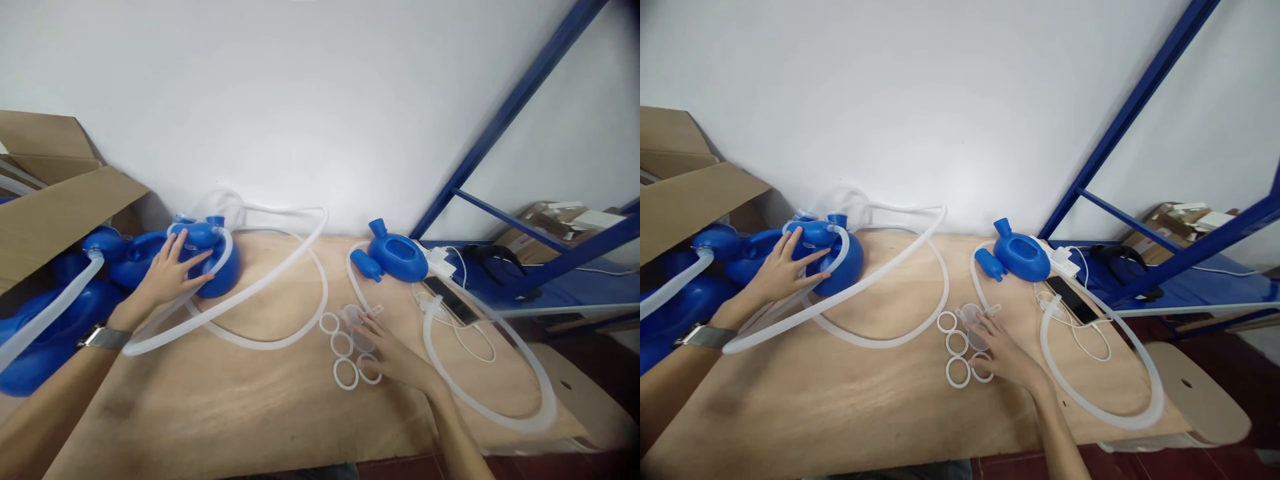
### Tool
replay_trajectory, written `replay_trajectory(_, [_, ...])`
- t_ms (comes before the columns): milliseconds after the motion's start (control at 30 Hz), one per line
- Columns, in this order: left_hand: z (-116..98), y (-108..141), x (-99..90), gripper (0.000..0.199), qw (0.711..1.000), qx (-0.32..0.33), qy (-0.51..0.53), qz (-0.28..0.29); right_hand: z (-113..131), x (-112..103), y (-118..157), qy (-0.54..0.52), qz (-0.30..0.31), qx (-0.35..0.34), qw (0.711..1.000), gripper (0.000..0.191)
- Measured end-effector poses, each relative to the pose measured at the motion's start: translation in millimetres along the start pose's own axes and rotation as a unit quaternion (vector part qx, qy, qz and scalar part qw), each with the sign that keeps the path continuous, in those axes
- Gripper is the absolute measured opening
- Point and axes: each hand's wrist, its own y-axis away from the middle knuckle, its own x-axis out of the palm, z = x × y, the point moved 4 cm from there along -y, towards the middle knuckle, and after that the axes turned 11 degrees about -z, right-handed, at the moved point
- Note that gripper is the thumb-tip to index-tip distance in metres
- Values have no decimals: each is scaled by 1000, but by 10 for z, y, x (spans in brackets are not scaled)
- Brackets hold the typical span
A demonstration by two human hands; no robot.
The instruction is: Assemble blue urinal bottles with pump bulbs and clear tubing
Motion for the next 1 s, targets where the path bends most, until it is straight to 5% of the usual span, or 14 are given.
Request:
replay_trajectory(200, [157,-86,-76,57,998,-12,28,60,133,244,-104,53,-104,-62,991,73])
replay_trajectory(433, [-77,-40,12,62,996,-67,12,62,1386,676,-493,94,-136,-202,965,61])
replay_trajectory(567, [-292,56,158,71,992,-97,-31,77,1763,853,-547,139,-138,-248,949,27])
replay_trajectory(733, [-498,201,293,87,989,-134,-39,57,1664,513,-243,80,-209,-307,925,15])
replay_trajectory(867, [-591,171,396,82,987,-150,-11,50,1643,-11,167,100,-371,-363,849,9])
replay_trajectory(1000, [-614,67,491,80,984,-167,-6,61,1802,-424,527,154,-411,-458,773,10])
